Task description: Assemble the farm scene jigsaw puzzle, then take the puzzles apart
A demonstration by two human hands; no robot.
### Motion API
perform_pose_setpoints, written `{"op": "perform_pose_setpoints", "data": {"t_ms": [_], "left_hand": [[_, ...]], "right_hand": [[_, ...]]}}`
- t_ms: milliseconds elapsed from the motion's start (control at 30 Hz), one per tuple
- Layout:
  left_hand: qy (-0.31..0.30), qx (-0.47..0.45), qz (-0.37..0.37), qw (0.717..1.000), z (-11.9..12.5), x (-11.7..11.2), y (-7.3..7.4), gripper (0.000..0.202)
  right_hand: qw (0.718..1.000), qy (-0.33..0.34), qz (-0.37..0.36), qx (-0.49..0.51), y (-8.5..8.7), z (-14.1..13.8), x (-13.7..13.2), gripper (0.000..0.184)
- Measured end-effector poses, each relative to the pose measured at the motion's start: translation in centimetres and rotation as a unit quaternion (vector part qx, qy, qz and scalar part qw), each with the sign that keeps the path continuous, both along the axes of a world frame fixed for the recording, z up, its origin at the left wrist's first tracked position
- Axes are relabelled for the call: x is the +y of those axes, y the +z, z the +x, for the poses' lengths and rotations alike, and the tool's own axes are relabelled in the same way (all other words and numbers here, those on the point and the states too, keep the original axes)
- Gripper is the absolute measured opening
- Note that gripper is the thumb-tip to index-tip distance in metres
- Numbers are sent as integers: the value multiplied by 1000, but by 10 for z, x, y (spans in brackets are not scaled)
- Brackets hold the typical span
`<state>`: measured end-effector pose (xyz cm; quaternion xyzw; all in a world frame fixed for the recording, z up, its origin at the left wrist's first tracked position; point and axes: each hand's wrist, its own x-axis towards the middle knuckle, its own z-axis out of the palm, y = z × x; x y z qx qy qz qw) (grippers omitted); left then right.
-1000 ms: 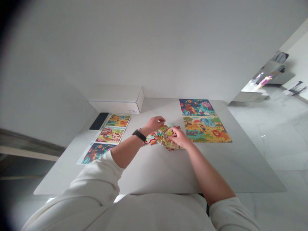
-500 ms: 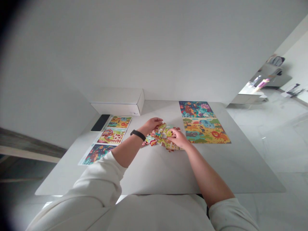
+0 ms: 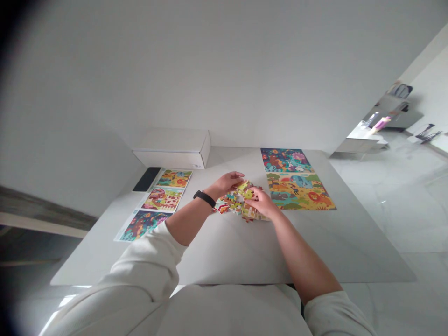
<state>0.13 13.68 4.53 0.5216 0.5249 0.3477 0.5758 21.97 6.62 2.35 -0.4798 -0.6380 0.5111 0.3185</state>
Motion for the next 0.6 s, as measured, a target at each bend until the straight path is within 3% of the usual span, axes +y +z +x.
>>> {"op": "perform_pose_setpoints", "data": {"t_ms": [167, 300, 433, 600], "left_hand": [[26, 61, 37, 997, 1, 2, 5, 18], [19, -45, 4, 999, 0, 5, 8, 23], [15, -136, -25, 990, -7, 4, 22, 26], [-15, -193, -13, 981, -12, -5, 38, 29]], "right_hand": [[1000, 14, -6, 15, -2, 0, 0, 49], [1000, -5, -3, -2, -7, 4, -1, 54], [999, -29, 10, -43, -10, 5, 2, 56], [987, -54, 93, -122, -7, -4, 13, 43]]}}
